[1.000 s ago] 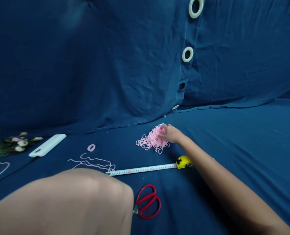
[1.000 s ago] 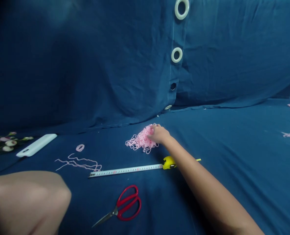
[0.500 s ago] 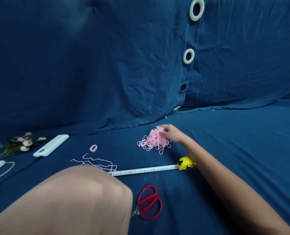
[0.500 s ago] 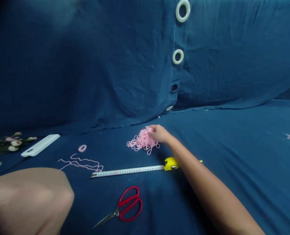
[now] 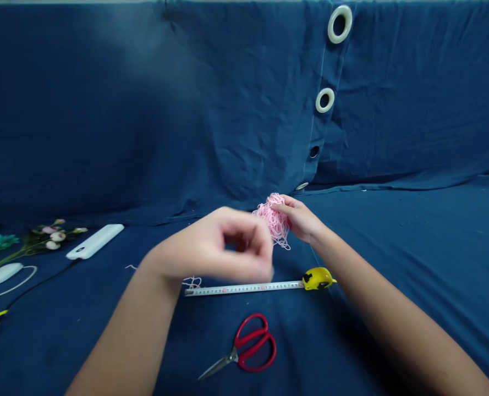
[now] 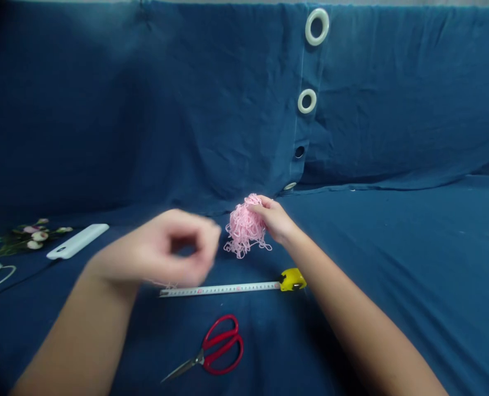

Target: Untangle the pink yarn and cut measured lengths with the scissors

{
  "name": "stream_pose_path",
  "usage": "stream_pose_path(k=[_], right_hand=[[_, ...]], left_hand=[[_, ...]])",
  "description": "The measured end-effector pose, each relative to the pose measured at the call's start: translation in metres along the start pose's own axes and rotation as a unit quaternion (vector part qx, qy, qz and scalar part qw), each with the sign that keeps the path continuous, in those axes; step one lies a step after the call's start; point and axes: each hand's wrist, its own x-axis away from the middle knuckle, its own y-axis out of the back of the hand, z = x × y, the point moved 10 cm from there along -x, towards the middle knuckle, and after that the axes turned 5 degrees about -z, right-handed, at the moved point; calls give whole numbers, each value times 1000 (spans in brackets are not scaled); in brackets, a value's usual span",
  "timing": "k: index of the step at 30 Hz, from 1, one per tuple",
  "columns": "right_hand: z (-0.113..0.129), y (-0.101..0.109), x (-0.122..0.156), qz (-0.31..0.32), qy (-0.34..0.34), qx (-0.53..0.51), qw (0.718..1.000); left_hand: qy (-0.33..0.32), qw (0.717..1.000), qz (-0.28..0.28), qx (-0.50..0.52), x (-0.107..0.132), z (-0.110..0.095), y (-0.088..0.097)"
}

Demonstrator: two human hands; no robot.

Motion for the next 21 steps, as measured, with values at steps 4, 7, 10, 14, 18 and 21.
stream_pose_path(k=[4, 7, 10, 14, 18, 21], right_hand=[[15, -14, 10, 11, 19, -32, 999], [18, -25, 15, 38, 19, -40, 998], [18, -27, 13, 56, 46, -9, 997], [25, -2, 1, -25, 158, 125, 979], [36, 19, 2, -133, 225, 270, 927], [27, -6, 6, -27, 202, 284, 937]], left_hand=[[32, 978, -204, -28, -36, 60, 28], [37, 981, -184, 50, -54, 103, 14], [44, 976, -194, 91, -57, 123, 13], [77, 964, -225, 123, -54, 134, 23], [101, 945, -266, 160, -52, 140, 29], [112, 934, -281, 192, -51, 141, 26]])
